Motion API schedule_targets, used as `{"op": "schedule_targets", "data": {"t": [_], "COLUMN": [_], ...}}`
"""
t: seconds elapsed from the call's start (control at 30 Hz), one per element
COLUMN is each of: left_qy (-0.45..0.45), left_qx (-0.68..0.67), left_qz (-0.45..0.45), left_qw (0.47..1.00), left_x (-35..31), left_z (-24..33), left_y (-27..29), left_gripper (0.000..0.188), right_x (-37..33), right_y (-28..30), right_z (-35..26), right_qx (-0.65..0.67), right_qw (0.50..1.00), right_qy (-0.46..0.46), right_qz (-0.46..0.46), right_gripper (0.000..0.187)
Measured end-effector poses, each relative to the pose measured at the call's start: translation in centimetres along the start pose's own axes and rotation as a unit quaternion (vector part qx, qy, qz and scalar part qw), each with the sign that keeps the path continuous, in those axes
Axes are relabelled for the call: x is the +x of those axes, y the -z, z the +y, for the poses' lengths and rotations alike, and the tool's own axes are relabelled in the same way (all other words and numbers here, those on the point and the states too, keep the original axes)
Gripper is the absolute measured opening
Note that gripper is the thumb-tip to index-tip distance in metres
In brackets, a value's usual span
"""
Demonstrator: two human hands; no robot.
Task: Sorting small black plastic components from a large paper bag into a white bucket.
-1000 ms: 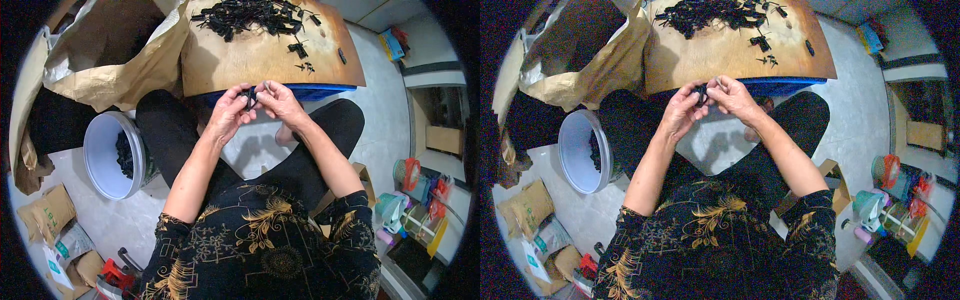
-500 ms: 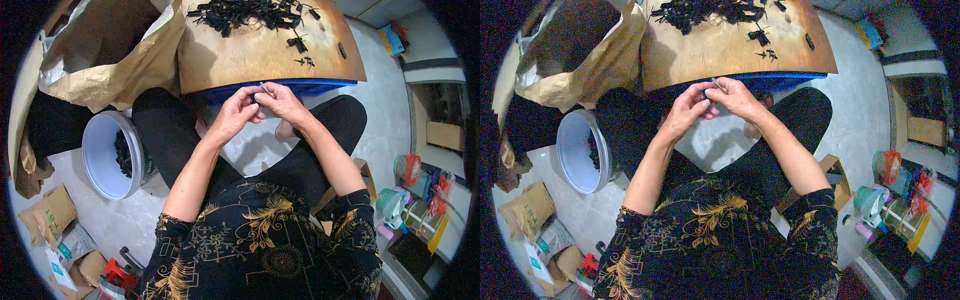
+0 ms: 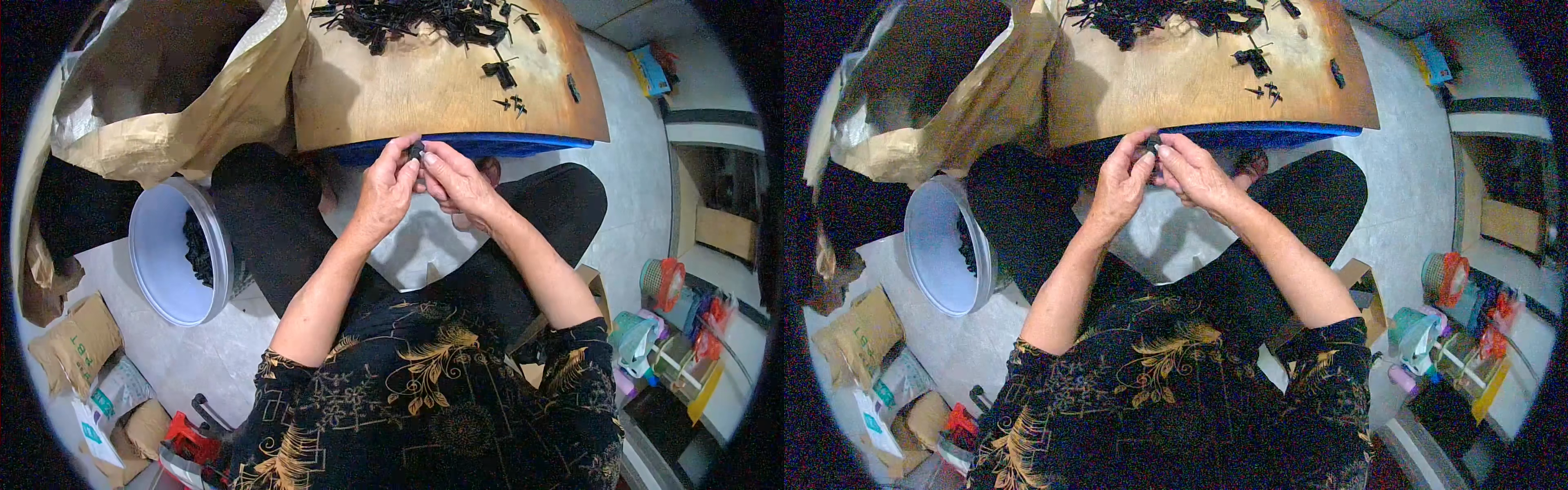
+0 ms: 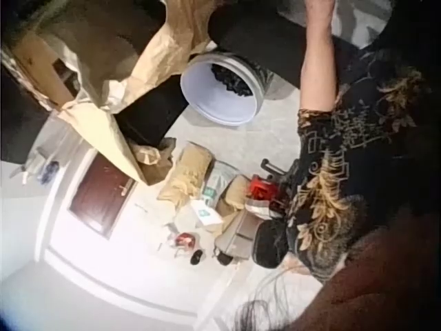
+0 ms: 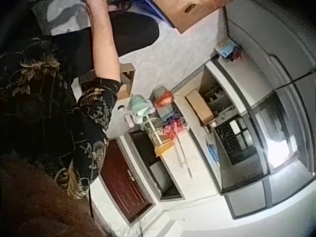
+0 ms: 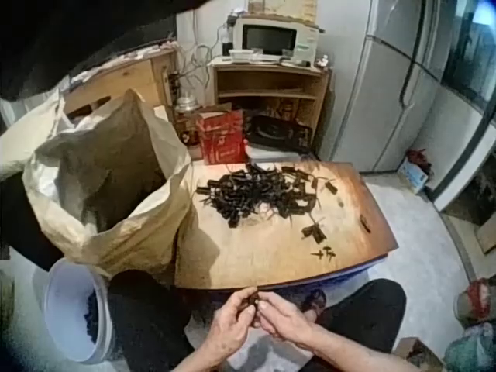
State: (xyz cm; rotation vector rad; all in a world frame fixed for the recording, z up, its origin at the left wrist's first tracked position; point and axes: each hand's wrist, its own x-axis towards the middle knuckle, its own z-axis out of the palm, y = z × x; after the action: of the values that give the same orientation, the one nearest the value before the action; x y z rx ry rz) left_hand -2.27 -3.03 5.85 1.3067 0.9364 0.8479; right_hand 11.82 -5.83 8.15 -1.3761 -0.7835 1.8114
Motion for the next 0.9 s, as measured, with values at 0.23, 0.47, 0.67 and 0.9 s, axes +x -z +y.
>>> {"op": "schedule_targets", "data": {"t": [0.23, 0.47, 0.67, 0.9], "left_qy": [-0.01, 0.02, -0.005, 0.017], "left_qx": [0.019, 0.059, 0.13, 0.131], "left_qz": [0.011, 0.03, 0.049, 0.027], "left_qw": [1.0, 0.998, 0.99, 0.991], "left_x": [0.3, 0.8, 1.2, 1.2], "left_z": [-0.1, -0.4, -1.0, -2.0], "left_y": [-0.2, -0.3, -0.1, -0.5], "left_gripper": [0.03, 0.03, 0.031, 0.033], "right_x": [0.6, 1.3, 2.5, 4.1], "right_y": [0.0, 0.0, -0.2, 2.4], "right_z": [0.2, 0.2, 0.4, 1.2], "right_qx": [0.017, 0.016, -0.054, -0.197], "right_qw": [1.0, 1.0, 0.998, 0.979], "right_qy": [0.014, -0.005, 0.021, 0.047], "right_qz": [-0.014, -0.003, 0.015, -0.017], "right_gripper": [0.028, 0.026, 0.025, 0.029]}}
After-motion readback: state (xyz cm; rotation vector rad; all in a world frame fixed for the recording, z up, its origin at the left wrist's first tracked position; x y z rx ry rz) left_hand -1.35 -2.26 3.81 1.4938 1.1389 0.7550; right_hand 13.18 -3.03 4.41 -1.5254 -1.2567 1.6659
